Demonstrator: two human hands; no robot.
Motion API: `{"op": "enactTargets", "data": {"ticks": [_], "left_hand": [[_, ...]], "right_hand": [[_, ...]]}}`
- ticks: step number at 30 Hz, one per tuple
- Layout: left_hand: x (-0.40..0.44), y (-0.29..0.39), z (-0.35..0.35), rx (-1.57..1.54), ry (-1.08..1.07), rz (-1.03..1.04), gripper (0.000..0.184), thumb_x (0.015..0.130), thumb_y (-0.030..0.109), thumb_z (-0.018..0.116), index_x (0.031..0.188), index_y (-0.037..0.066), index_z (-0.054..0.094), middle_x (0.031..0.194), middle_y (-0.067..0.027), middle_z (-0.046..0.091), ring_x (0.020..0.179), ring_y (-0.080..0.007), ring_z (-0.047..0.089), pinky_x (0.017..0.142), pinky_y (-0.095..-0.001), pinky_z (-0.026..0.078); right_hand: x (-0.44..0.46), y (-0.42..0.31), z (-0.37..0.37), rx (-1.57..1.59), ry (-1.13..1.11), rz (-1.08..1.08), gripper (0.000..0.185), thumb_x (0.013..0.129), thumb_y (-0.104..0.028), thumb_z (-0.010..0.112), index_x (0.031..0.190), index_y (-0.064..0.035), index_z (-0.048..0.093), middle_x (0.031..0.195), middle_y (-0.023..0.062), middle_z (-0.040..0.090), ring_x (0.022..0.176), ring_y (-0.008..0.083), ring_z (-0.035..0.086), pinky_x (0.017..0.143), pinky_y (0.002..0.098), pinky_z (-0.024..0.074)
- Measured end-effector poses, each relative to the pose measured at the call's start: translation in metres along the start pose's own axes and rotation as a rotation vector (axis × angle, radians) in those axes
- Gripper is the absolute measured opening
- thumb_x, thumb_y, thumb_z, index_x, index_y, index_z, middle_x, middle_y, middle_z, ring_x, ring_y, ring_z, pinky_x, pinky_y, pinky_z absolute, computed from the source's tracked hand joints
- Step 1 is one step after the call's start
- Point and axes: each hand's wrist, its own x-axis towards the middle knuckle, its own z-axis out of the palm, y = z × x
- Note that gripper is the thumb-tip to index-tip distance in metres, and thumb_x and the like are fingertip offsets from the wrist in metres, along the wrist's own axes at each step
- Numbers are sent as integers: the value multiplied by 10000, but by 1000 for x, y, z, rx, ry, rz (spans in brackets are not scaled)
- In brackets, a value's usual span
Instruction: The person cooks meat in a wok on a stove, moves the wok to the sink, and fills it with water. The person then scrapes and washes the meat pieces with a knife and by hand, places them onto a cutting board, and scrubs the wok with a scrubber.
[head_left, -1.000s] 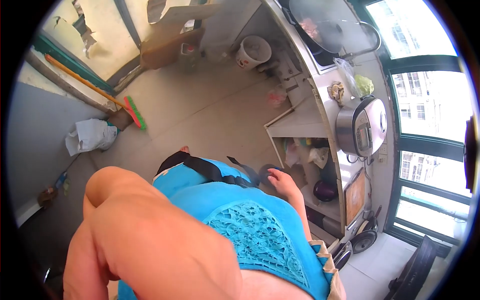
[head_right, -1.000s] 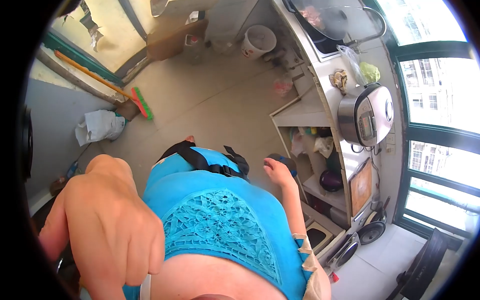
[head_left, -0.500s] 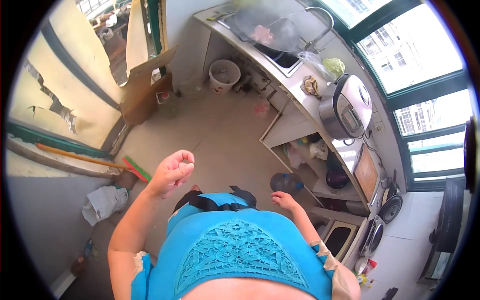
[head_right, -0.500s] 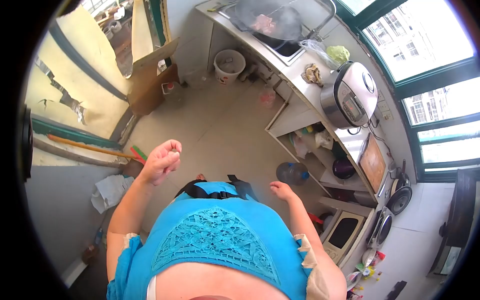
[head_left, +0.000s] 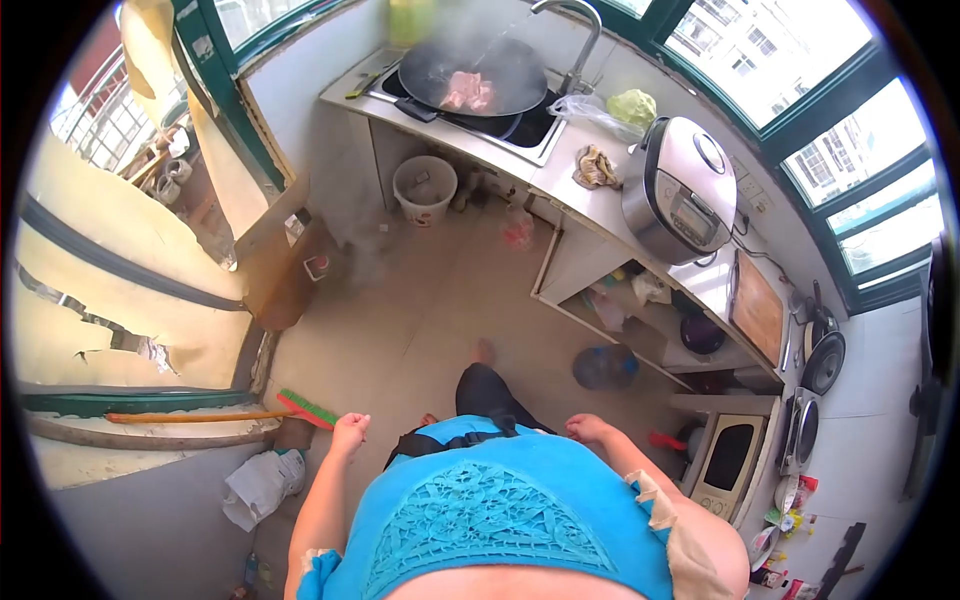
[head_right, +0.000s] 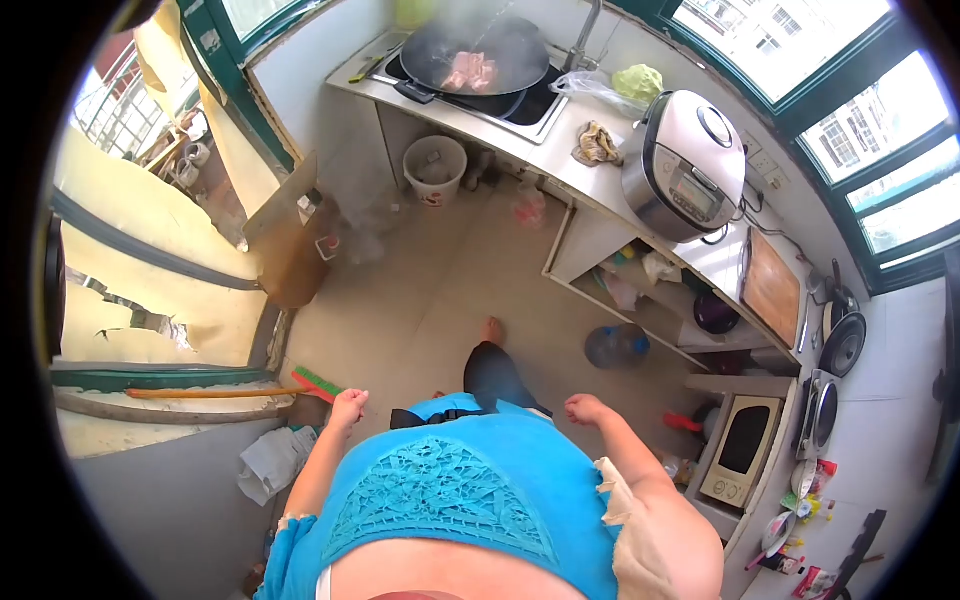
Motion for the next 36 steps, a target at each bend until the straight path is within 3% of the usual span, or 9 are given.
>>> {"op": "enactTargets", "data": {"ticks": [5, 10, 14, 20, 23, 29, 36], "left_hand": [[25, 50, 13, 61, 3, 21, 201, 859, 252, 596, 799, 69, 539, 558, 14, 490, 451, -70, 424, 421, -221, 323], [20, 98, 19, 114, 42, 3, 205, 853, 252, 602, 770, 77, 534, 539, -4, 502, 443, -77, 426, 419, -215, 320], [20, 127, 28, 82, 155, -7, 145, 847, 188, 606, 780, 77, 543, 568, 0, 516, 456, -78, 447, 421, -206, 334], [24, 140, 53, -49, 178, -59, 60, 840, 118, 597, 822, 76, 558, 627, 14, 531, 516, -77, 498, 457, -193, 377], [27, 139, 63, -49, 162, -93, 43, 851, 102, 575, 846, 64, 554, 644, -5, 546, 537, -86, 514, 475, -204, 397], [39, 145, 50, -9, 134, -133, 40, 862, 91, 551, 868, 51, 549, 677, -41, 581, 563, -116, 540, 524, -218, 437], [94, 167, -3, -23, 109, -116, 70, 871, 116, 530, 895, 53, 547, 708, -52, 600, 602, -122, 548, 555, -235, 446]], "right_hand": [[31, -133, -45, -477, 67, -339, 313, 830, -244, 527, 1098, -97, 592, 1032, 118, 631, 952, 262, 598, 826, 362, 466], [29, -290, -100, -475, 155, -700, 323, 824, -236, 510, 1107, -101, 585, 1052, 136, 617, 1008, 300, 566, 861, 387, 448], [26, -365, -137, -418, 95, -860, 331, 838, -211, 494, 1133, -81, 567, 1059, 139, 611, 1010, 298, 562, 859, 382, 449], [51, -392, -157, -456, -113, -816, 345, 859, -205, 477, 1170, -70, 541, 1102, 136, 592, 1031, 288, 548, 862, 369, 444], [59, -393, -152, -474, -150, -858, 353, 837, -225, 490, 1144, -64, 554, 1030, 129, 627, 969, 290, 584, 845, 368, 457], [52, -414, -153, -551, -204, -791, 349, 849, -210, 472, 1152, -49, 539, 1065, 139, 611, 985, 298, 573, 854, 370, 449], [31, -435, -159, -398, 69, -884, 310, 854, -216, 485, 1116, -70, 565, 1016, 133, 623, 965, 300, 574, 841, 382, 451]]}}
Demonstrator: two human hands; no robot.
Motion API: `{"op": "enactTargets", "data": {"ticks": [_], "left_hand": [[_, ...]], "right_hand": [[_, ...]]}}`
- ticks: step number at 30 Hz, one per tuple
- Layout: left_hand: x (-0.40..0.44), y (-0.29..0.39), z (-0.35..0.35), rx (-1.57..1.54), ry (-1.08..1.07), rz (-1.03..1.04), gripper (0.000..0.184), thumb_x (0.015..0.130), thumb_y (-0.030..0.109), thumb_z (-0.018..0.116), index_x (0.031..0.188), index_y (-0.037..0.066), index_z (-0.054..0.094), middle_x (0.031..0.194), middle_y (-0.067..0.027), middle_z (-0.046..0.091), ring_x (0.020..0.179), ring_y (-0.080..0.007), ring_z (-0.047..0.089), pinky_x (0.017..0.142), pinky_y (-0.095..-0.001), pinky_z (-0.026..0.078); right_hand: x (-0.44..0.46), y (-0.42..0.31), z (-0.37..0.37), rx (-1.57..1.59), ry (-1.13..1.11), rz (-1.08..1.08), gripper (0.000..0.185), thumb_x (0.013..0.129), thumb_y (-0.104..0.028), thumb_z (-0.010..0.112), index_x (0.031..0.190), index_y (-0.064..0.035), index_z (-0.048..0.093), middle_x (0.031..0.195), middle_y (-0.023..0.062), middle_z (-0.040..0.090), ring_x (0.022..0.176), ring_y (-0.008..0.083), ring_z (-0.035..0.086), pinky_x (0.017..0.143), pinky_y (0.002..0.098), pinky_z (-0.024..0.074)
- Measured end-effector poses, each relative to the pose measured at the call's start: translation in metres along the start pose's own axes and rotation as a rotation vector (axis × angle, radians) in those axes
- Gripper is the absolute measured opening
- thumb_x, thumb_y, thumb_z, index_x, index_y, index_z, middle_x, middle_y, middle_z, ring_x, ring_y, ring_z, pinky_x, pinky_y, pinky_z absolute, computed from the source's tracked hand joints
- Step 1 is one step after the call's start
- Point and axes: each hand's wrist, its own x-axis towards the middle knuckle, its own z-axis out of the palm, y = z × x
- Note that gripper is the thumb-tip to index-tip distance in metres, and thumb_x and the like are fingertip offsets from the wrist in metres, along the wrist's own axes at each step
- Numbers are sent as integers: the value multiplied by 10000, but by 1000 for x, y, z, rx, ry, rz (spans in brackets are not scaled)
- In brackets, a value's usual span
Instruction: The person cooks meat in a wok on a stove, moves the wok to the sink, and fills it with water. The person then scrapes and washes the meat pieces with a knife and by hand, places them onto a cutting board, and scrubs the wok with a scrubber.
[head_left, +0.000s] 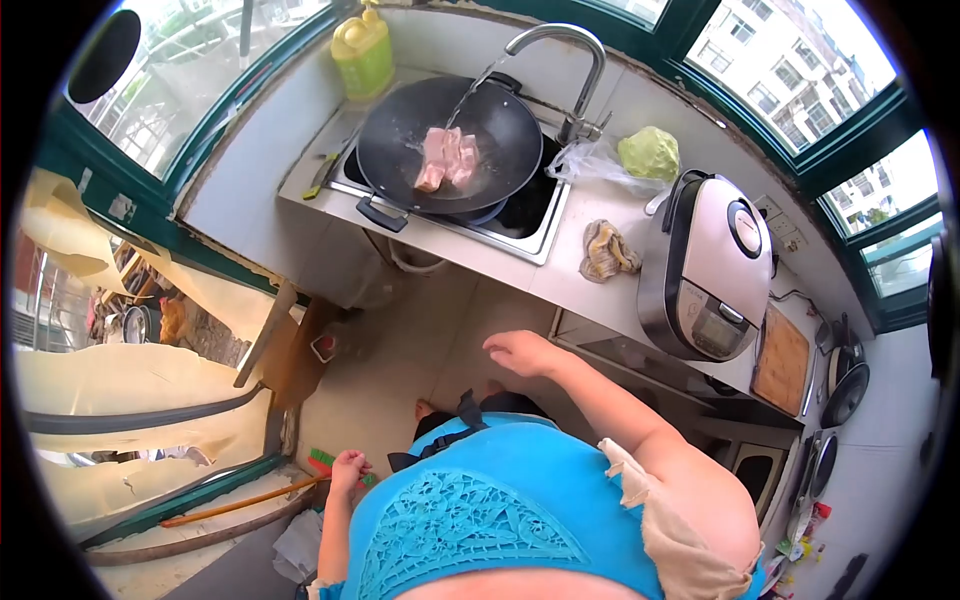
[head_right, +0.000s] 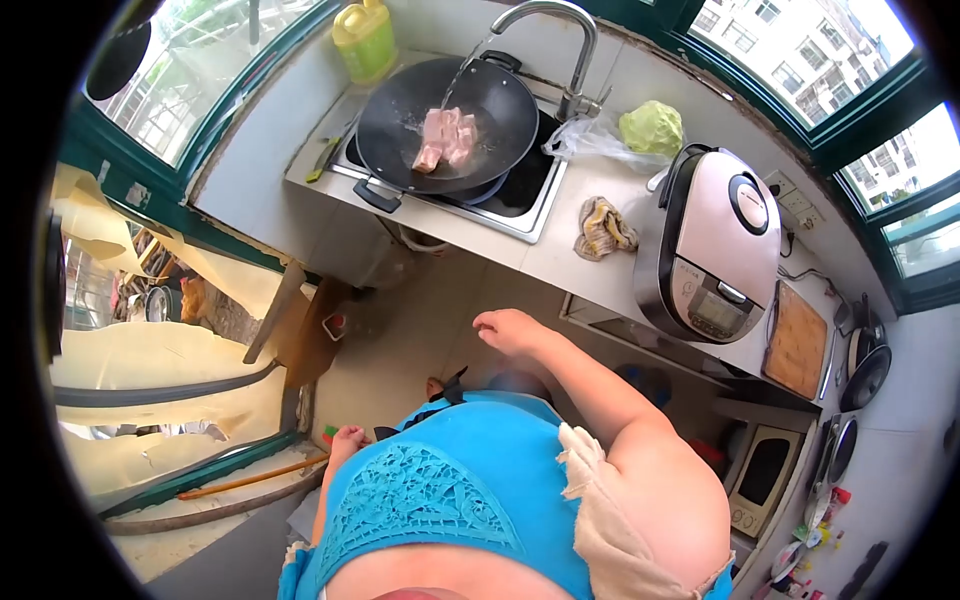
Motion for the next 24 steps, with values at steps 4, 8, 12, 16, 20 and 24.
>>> {"op": "enactTargets", "data": {"ticks": [4, 8, 12, 16, 20, 24], "left_hand": [[28, 20, -27, -41, -29, 78, 74, 878, 126, 518, 905, 63, 544, 725, -53, 609, 599, -107, 536, 551, -223, 435], [51, 14, -46, -113, -13, 20, 72, 880, 130, 518, 903, 66, 540, 722, -53, 610, 584, -104, 530, 543, -223, 432], [58, 4, -60, -130, 22, -37, 77, 883, 140, 521, 904, 68, 537, 726, -60, 614, 582, -111, 535, 539, -238, 436], [51, 9, -61, -125, 94, -51, 77, 885, 150, 526, 903, 76, 536, 726, -67, 615, 582, -122, 539, 544, -248, 441], [42, 19, -48, -300, 147, -71, 89, 890, 148, 520, 909, 62, 529, 706, -71, 593, 556, -131, 527, 499, -257, 450], [26, 53, -19, -306, 124, -21, 105, 892, 161, 531, 912, 57, 527, 695, -65, 579, 539, -120, 519, 494, -253, 462]], "right_hand": [[4, -27, -24, 177, 204, 51, 293, 850, -174, 513, 1105, -46, 579, 953, 104, 641, 872, 205, 605, 787, 299, 467], [21, -29, -58, 354, 616, -29, 242, 854, -78, 535, 1081, -12, 585, 957, 66, 634, 866, 130, 576, 793, 259, 457], [45, -17, -133, 716, 838, -104, 303, 845, -30, 517, 1147, -25, 544, 1074, 48, 584, 963, 137, 547, 819, 262, 442], [80, 20, -231, 1012, 1069, -71, 337, 873, -123, 473, 1199, -43, 498, 1138, 91, 549, 997, 191, 548, 806, 313, 456], [126, 77, -321, 1162, 1195, 144, 547, 905, -280, 447, 1363, -26, 290, 1381, 165, 351, 1276, 292, 345, 1007, 444, 323], [163, 130, -368, 1095, 1329, 373, 645, 873, -413, 474, 1369, -43, 292, 1366, 152, 356, 1228, 265, 369, 1008, 440, 293]]}}
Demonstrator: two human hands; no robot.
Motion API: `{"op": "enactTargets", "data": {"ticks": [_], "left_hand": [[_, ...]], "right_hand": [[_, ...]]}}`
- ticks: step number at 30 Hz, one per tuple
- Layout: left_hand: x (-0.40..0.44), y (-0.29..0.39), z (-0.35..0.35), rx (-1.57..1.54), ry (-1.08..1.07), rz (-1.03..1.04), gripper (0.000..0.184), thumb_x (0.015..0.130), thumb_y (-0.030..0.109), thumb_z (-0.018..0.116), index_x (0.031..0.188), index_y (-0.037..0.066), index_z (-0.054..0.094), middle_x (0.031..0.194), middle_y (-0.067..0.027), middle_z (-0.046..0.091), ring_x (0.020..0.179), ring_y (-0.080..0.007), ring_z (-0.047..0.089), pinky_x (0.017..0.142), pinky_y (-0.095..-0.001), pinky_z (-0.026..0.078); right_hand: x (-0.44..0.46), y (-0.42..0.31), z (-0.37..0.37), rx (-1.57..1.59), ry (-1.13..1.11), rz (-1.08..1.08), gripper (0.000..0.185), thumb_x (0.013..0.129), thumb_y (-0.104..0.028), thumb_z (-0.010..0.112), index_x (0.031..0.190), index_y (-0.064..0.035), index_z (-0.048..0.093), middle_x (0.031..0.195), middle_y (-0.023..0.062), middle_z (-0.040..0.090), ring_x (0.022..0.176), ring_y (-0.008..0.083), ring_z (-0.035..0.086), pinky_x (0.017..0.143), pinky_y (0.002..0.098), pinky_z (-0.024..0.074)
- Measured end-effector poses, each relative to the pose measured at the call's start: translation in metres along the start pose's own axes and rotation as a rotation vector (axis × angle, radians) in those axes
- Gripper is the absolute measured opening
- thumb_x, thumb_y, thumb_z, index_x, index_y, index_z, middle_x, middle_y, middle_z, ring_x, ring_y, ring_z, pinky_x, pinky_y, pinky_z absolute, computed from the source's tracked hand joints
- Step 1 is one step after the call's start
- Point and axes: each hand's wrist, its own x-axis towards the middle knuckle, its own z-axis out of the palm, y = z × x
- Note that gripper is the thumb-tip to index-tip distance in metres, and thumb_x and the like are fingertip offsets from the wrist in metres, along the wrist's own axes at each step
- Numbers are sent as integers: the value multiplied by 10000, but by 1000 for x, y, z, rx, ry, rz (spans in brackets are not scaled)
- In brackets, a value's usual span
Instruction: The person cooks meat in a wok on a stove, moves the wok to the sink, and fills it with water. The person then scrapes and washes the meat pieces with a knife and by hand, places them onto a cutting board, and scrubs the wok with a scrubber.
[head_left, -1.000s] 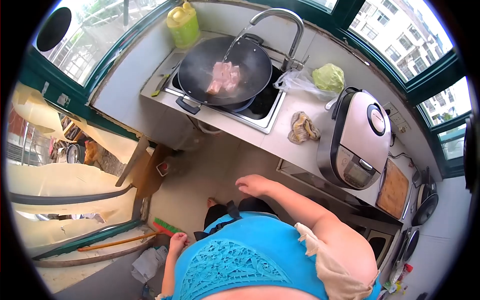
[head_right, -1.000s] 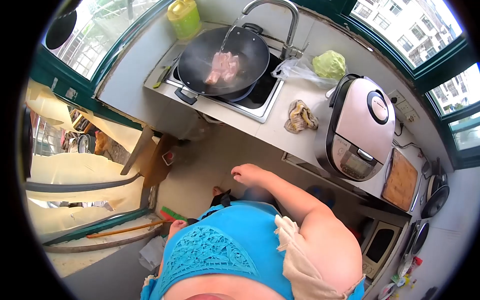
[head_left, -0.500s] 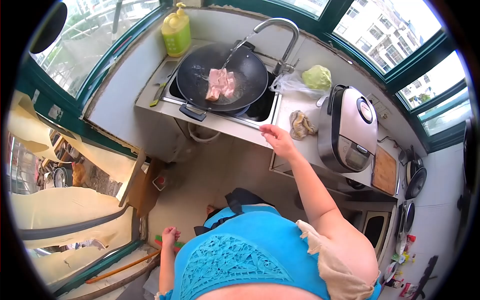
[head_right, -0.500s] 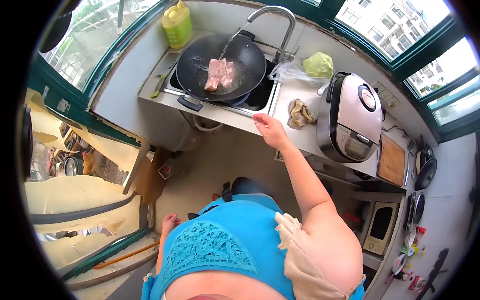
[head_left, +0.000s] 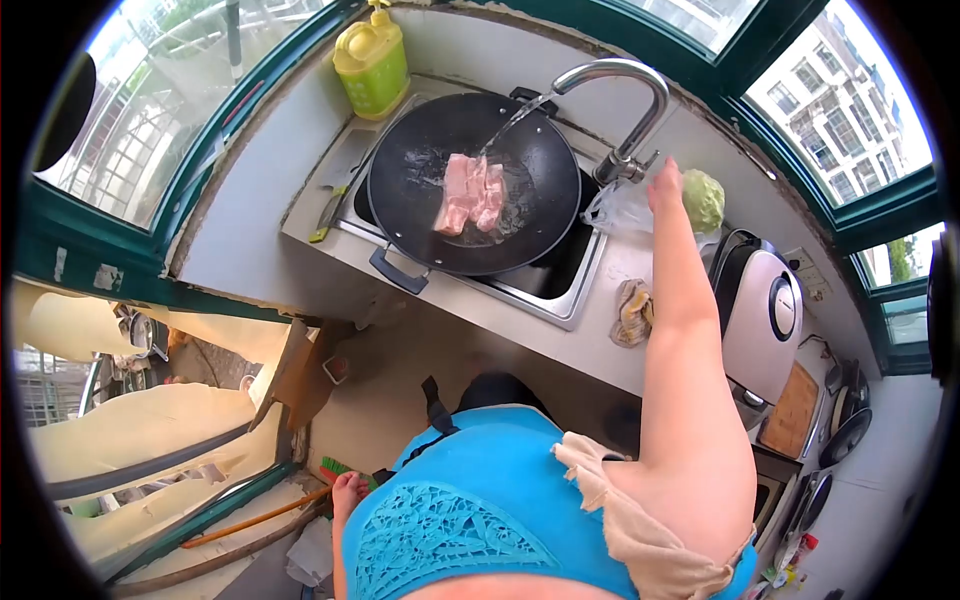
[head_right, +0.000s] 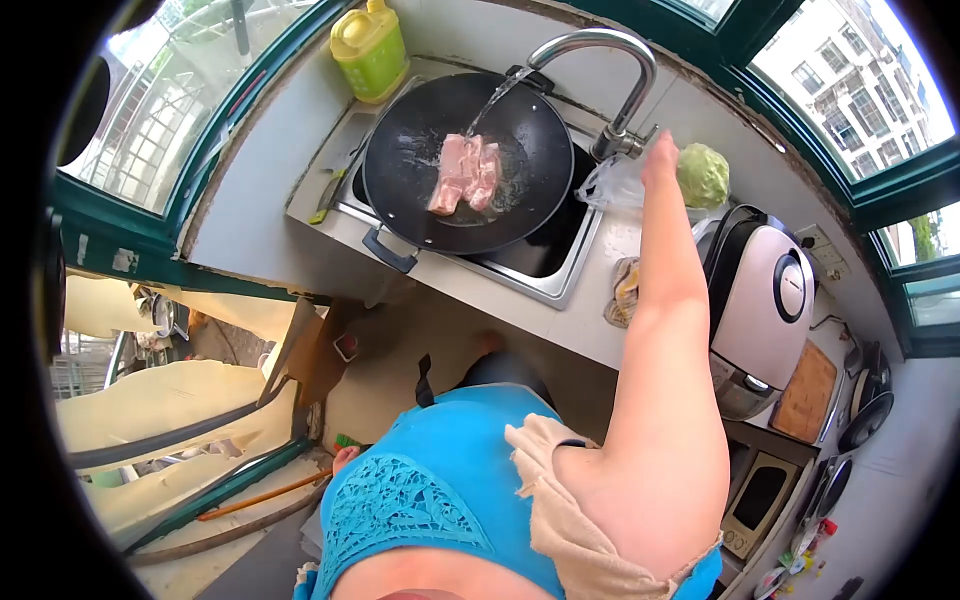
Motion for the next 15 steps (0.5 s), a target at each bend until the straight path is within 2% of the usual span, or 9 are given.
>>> {"op": "enactTargets", "data": {"ticks": [2, 5, 8, 9, 12, 15], "left_hand": [[-13, 20, 24, 93, 47, 11, 118, 892, 177, 532, 928, 64, 535, 712, -53, 592, 556, -109, 523, 521, -242, 464], [-17, 31, 48, 100, 51, -3, 133, 894, 200, 523, 934, 76, 550, 731, -31, 605, 601, -97, 533, 569, -225, 455], [-17, 29, 58, 59, 53, -1, 139, 888, 211, 534, 924, 80, 558, 738, -24, 609, 621, -93, 534, 592, -219, 446], [-22, 34, 63, 99, 66, -5, 138, 884, 213, 541, 920, 82, 563, 741, -17, 611, 643, -89, 543, 612, -213, 444], [-17, 23, 55, 139, 26, 41, 137, 883, 212, 542, 923, 83, 566, 744, -17, 611, 647, -90, 549, 613, -217, 449], [5, -6, 28, 33, -61, 48, 132, 885, 201, 540, 930, 80, 566, 745, -20, 609, 646, -99, 559, 613, -221, 457]], "right_hand": [[19, 4, 11, -95, 141, -16, 589, 868, -405, 490, 1315, -37, 385, 1280, 144, 439, 1166, 242, 417, 997, 382, 311], [38, 12, 21, -47, 105, -90, 517, 867, -390, 501, 1218, -11, 489, 1161, 112, 507, 1045, 205, 472, 887, 345, 383], [40, 11, 24, -94, 173, -86, 449, 871, -363, 504, 1123, 6, 554, 1000, 74, 551, 920, 175, 483, 747, 344, 400], [43, 11, 23, -29, 148, -59, 403, 864, -352, 512, 1042, 1, 592, 880, 42, 539, 819, 162, 462, 667, 346, 378], [48, 11, 25, -116, 144, -157, 359, 861, -328, 509, 1003, -15, 614, 800, 27, 528, 755, 168, 470, 669, 327, 386], [47, 13, 27, -302, 86, -263, 329, 842, -307, 524, 972, -24, 630, 807, 48, 579, 738, 175, 518, 672, 338, 405]]}}
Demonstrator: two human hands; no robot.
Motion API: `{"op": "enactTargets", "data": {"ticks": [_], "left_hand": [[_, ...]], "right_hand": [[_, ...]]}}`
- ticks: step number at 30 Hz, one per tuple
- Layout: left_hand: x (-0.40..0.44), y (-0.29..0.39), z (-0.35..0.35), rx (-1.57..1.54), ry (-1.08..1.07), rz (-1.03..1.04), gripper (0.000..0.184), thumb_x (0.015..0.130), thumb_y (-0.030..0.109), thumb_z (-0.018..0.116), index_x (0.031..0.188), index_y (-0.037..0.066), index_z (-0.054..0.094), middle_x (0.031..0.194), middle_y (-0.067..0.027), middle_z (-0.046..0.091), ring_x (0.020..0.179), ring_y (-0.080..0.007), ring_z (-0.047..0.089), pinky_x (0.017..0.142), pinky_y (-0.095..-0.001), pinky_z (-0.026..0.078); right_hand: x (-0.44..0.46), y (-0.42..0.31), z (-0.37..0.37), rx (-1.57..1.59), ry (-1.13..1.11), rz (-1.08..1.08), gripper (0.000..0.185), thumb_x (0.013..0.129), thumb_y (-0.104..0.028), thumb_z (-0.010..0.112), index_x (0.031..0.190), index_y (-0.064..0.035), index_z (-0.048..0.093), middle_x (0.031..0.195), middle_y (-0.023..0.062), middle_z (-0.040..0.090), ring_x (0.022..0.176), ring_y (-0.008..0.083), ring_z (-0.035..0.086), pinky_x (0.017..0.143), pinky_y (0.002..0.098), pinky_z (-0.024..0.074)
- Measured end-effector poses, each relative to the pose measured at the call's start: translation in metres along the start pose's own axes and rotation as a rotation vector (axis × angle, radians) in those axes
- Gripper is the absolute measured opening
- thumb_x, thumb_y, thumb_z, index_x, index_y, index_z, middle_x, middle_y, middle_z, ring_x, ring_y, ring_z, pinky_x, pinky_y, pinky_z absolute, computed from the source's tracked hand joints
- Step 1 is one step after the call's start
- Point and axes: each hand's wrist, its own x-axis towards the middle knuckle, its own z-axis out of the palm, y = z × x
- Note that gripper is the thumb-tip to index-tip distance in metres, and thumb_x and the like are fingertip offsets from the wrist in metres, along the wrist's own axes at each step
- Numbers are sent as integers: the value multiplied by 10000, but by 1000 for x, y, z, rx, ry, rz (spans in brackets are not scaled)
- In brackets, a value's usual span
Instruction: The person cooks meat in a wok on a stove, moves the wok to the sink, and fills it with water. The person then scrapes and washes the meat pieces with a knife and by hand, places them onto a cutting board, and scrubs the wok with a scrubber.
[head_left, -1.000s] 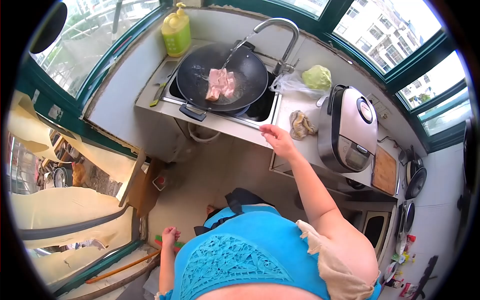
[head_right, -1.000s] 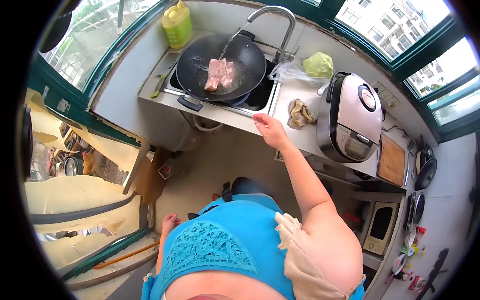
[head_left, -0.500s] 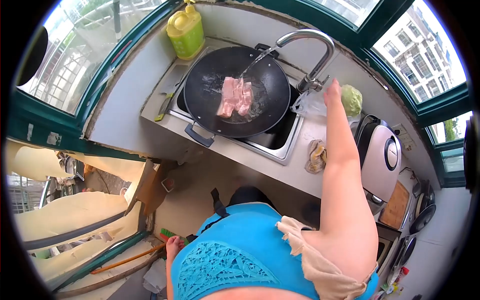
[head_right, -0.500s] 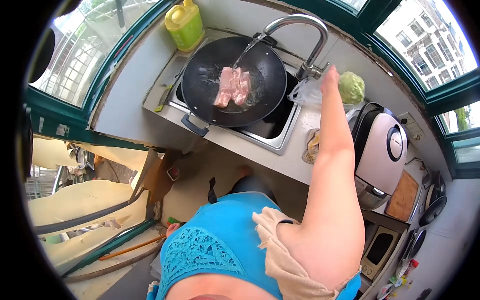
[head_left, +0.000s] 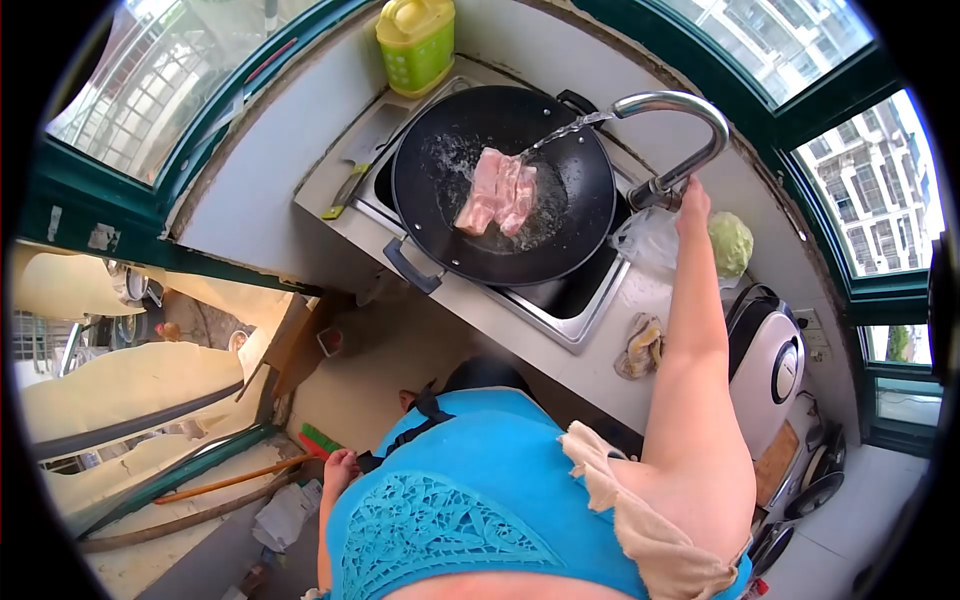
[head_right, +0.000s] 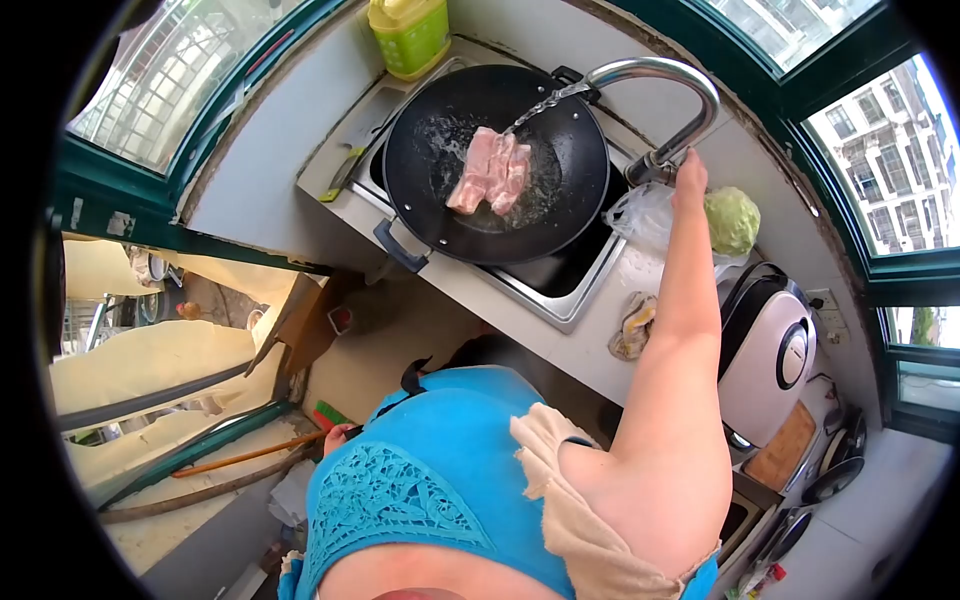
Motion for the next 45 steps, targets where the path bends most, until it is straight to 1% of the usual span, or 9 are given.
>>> {"op": "enactTargets", "data": {"ticks": [3, 7, 9, 13, 20, 30, 33, 37, 45], "left_hand": [[1, 23, -2, 29, 85, -128, 122, 891, 191, 532, 926, 78, 565, 743, -29, 608, 633, -108, 561, 598, -230, 463], [6, 50, 1, -66, 114, -62, 128, 897, 184, 523, 935, 65, 551, 751, -39, 611, 622, -105, 554, 580, -230, 459], [13, 44, 0, -63, 75, -43, 138, 893, 183, 526, 946, 57, 545, 760, -47, 614, 623, -99, 547, 586, -216, 452], [15, 57, 16, 81, 61, 23, 148, 887, 181, 531, 952, 49, 543, 779, -52, 618, 650, -100, 546, 620, -225, 452], [-10, 64, 50, 3, -6, 89, 180, 887, 183, 533, 995, 40, 543, 822, -63, 629, 697, -110, 562, 658, -234, 451], [-21, 84, 64, -169, 29, 107, 146, 892, 181, 528, 974, 63, 551, 805, -36, 610, 691, -95, 545, 660, -220, 445], [-18, 94, 71, -160, -1, 149, 150, 893, 181, 527, 980, 62, 548, 811, -36, 608, 692, -93, 544, 664, -221, 446], [-16, 113, 85, -160, -98, 204, 147, 897, 177, 519, 981, 59, 541, 827, -36, 604, 712, -89, 539, 668, -219, 446], [-10, 123, 109, -76, -142, 219, 132, 898, 153, 515, 978, 50, 537, 819, -30, 592, 717, -87, 526, 665, -211, 436]], "right_hand": [[-35, -9, -33, -493, -201, -291, 283, 811, -255, 559, 957, -24, 635, 839, 80, 633, 769, 172, 565, 698, 344, 432], [-175, -46, -7, -561, -578, -591, 247, 784, -174, 571, 987, -49, 634, 978, 117, 638, 817, 259, 619, 768, 346, 475], [-212, -43, 34, -542, -774, -1290, 242, 742, -100, 574, 982, -80, 591, 892, 105, 606, 841, 267, 585, 744, 372, 464], [-240, -7, 128, -765, -973, -1832, 291, 730, -126, 572, 1017, -87, 548, 1007, 64, 563, 950, 229, 528, 780, 339, 405], [-234, 24, 181, -736, -1063, -2112, 144, 722, -190, 538, 848, -121, 529, 857, 27, 518, 861, 190, 511, 712, 291, 385], [-211, -9, 190, -740, -1447, -1591, 176, 664, -93, 583, 833, -54, 552, 851, 134, 600, 860, 318, 574, 741, 406, 442], [-207, -39, 186, -623, -1369, -1016, 222, 694, -80, 580, 913, -43, 578, 803, 121, 606, 732, 264, 582, 689, 336, 460], [-184, -49, 192, -295, -1274, -799, 223, 756, -99, 643, 951, -11, 580, 790, 20, 597, 701, 95, 535, 661, 243, 446], [-189, -56, 187, -115, -1294, 37, 209, 862, -217, 604, 950, -28, 584, 843, 52, 626, 725, 150, 622, 631, 262, 496]]}}
